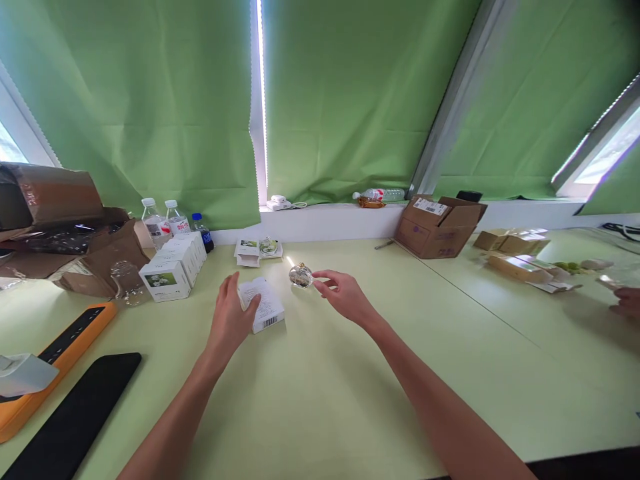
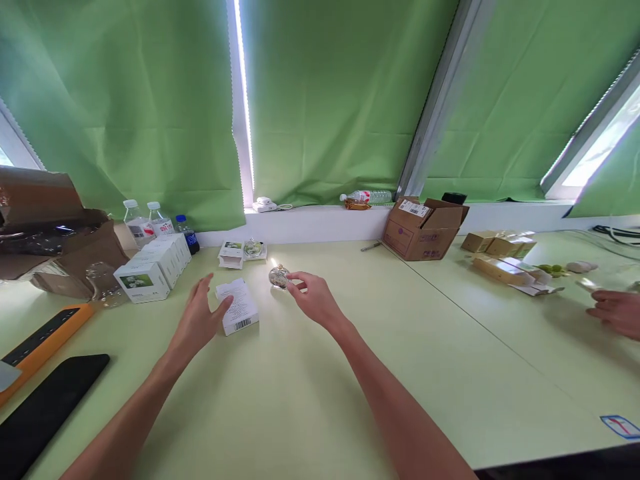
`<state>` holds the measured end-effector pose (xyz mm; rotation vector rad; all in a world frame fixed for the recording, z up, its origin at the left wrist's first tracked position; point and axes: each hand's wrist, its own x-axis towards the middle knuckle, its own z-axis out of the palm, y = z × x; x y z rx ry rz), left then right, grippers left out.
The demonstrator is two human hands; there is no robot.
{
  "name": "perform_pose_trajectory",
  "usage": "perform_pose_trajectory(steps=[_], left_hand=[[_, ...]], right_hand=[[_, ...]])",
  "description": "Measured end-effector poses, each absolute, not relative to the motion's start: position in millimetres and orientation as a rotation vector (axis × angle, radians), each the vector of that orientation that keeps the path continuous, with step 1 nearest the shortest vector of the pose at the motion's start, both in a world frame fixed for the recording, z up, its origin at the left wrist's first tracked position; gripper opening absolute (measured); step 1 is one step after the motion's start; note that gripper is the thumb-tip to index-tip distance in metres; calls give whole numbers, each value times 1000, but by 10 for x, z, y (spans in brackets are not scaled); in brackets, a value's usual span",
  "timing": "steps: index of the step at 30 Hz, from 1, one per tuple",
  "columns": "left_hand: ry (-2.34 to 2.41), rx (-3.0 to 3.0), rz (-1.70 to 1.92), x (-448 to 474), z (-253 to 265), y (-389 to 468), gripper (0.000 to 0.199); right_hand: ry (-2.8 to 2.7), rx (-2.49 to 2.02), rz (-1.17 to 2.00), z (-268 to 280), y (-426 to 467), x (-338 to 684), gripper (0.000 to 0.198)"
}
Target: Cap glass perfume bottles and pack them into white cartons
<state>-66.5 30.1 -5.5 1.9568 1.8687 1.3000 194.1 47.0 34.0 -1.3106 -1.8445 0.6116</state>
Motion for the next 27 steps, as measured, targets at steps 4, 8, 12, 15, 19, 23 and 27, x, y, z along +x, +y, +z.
perform_pose_trajectory(steps=[4, 8, 12, 15, 19, 23, 27], left_hand=[[1749, 2328, 1085, -522, -137, 224, 51], [1611, 2611, 912, -426, -234, 177, 44], [1643, 2632, 924, -435, -251, 180, 28], [1732, 2614, 941, -473, -233, 193, 22], [1861, 2600, 999, -509, -228, 211, 33], [1849, 2553, 1088, -461, -236, 211, 31], [1686, 2463, 1138, -334, -234, 178, 24]], right_hand=[[-1883, -1314, 454, 206, 559, 1942, 28], [-1953, -1305, 313, 17, 646, 1938, 30], [-2010, -1305, 236, -153, 714, 1936, 30], [-2015, -1320, 251, -225, 755, 1927, 33], [-2008, -1349, 363, -254, 809, 1899, 43], [-2034, -1338, 475, -270, 877, 1866, 48], [-2014, -1352, 531, -290, 920, 1841, 45]])
